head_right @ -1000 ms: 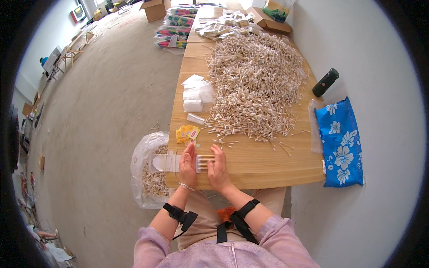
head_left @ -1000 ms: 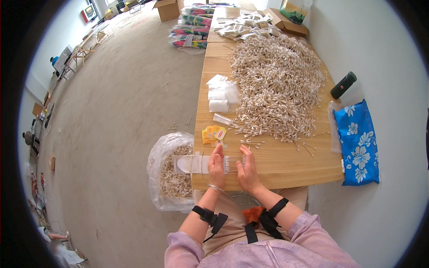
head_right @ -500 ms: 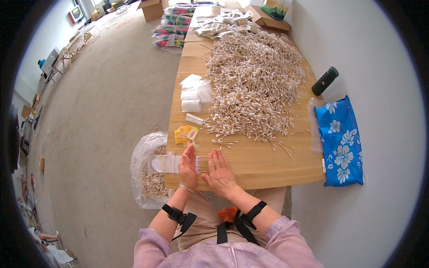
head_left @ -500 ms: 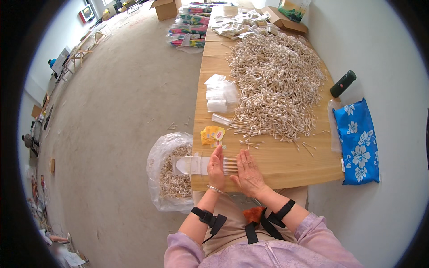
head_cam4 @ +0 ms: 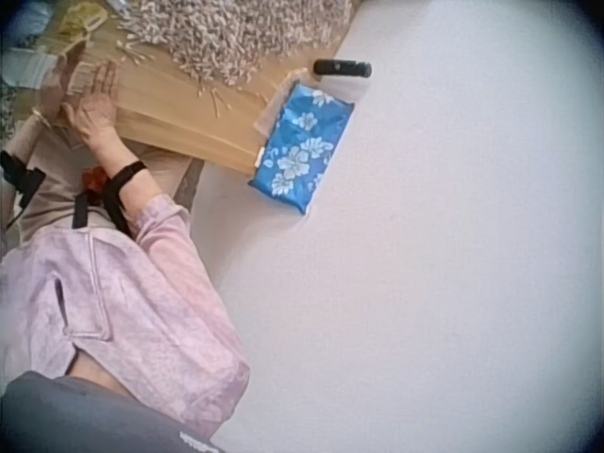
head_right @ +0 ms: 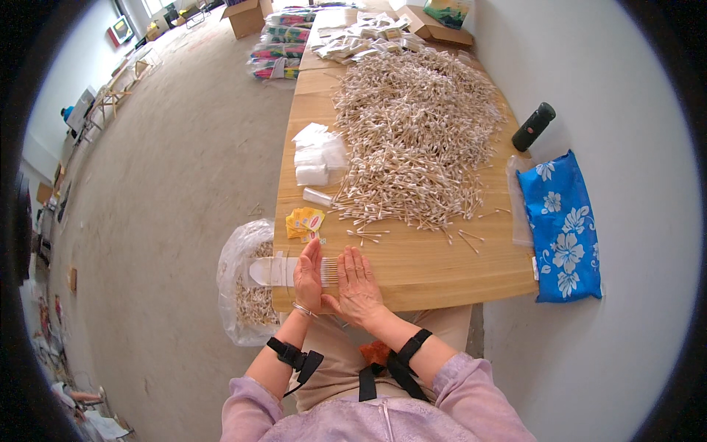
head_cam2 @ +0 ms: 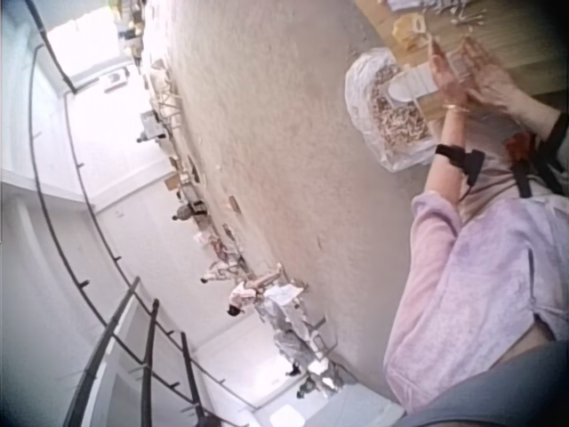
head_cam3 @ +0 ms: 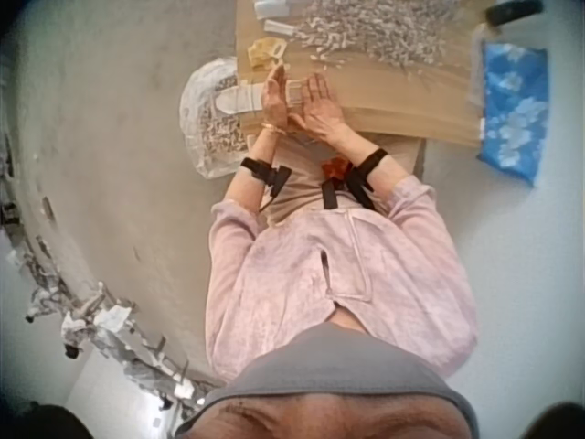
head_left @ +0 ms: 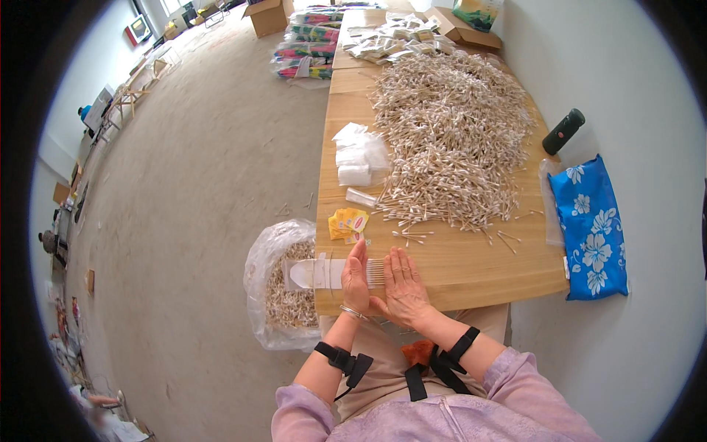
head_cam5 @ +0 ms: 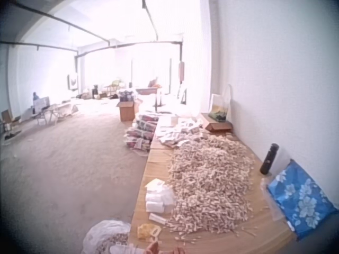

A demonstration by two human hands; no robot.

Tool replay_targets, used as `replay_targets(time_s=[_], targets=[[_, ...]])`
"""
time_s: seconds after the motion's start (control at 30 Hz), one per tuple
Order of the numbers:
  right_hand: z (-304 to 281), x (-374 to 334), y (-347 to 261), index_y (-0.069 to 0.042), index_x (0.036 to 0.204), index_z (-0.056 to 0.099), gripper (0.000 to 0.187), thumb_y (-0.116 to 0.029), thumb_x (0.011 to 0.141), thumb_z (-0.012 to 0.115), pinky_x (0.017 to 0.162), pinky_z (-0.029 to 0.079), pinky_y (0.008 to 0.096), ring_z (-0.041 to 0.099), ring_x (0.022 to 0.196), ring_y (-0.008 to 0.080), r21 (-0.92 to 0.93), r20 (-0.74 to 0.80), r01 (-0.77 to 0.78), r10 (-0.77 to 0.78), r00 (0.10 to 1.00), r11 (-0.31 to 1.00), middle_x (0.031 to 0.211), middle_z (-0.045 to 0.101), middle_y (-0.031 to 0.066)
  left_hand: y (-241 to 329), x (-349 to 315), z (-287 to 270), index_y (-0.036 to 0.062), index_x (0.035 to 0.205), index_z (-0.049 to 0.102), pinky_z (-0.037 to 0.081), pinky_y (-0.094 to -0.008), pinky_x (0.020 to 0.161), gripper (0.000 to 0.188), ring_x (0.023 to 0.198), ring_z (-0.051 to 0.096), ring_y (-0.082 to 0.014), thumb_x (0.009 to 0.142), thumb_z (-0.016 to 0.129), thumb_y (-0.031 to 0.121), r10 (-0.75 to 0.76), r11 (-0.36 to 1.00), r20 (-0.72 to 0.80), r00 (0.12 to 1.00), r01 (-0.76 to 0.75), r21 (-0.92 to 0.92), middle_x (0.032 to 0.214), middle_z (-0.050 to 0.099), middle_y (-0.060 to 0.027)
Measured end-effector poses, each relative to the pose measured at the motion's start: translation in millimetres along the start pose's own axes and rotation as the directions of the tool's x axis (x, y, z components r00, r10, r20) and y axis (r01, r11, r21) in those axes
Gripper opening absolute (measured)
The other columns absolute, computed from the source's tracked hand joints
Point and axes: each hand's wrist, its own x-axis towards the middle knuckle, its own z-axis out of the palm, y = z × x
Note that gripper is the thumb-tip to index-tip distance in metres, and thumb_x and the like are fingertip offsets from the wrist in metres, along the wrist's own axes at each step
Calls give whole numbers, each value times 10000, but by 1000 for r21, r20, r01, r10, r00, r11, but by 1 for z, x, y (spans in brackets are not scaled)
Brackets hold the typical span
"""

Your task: Sorting cotton buds and placing them into a small plastic bag.

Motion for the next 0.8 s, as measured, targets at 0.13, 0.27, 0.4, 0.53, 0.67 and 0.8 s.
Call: replay_targets(time_s=[0.13,0.27,0.4,0.53,0.67,0.8], targets=[[6,1,1,77,1434,190,901,-480,838,573,1159,88,473,102,1426,395,1,-72,25,-25,997,1000,1509,138,279,-9,-1,-8,-63,1381,353,256,-348,1137,578,1347,346,-231,1019,343,388,35,997,-11,999,-34,68,1436,378,-163],[-1,9,18,-2,1385,349,701,-322,825,622,1100,231,467,281,1345,376,153,-318,-33,80,945,988,1433,324,219,-6,-3,1,-45,1372,371,265,-333,1133,542,1331,364,-209,1016,375,364,51,999,-52,997,-52,-3,1429,391,-132],[-19,35,46,-97,1049,596,288,-167,781,674,900,380,427,469,1041,283,210,-416,-216,287,863,954,1078,531,84,-12,-3,-8,-33,1370,380,273,-323,1127,522,1322,374,-203,1014,391,348,83,996,-63,995,-86,-38,1428,394,-118],[-17,50,69,-125,854,628,125,-152,759,704,828,418,388,501,919,247,182,-395,-173,233,889,968,889,551,32,-12,-2,-9,-23,1368,387,273,-318,1126,508,1327,368,-199,1011,405,338,74,994,-77,994,-80,-75,1426,399,-110],[-21,58,82,-92,838,625,112,-107,755,700,808,423,382,515,858,266,163,-422,-106,166,891,981,847,568,62,-6,-3,2,-22,1365,389,272,-315,1126,504,1333,361,-196,1009,414,334,72,993,-80,994,-79,-91,1427,396,-111],[-27,58,67,-112,808,618,54,-124,776,660,797,429,380,520,879,252,71,-469,-88,112,876,994,855,565,51,-10,-3,-8,-23,1370,379,272,-315,1127,506,1333,362,-196,1009,417,330,64,990,-114,991,-78,-115,1425,397,-109]])
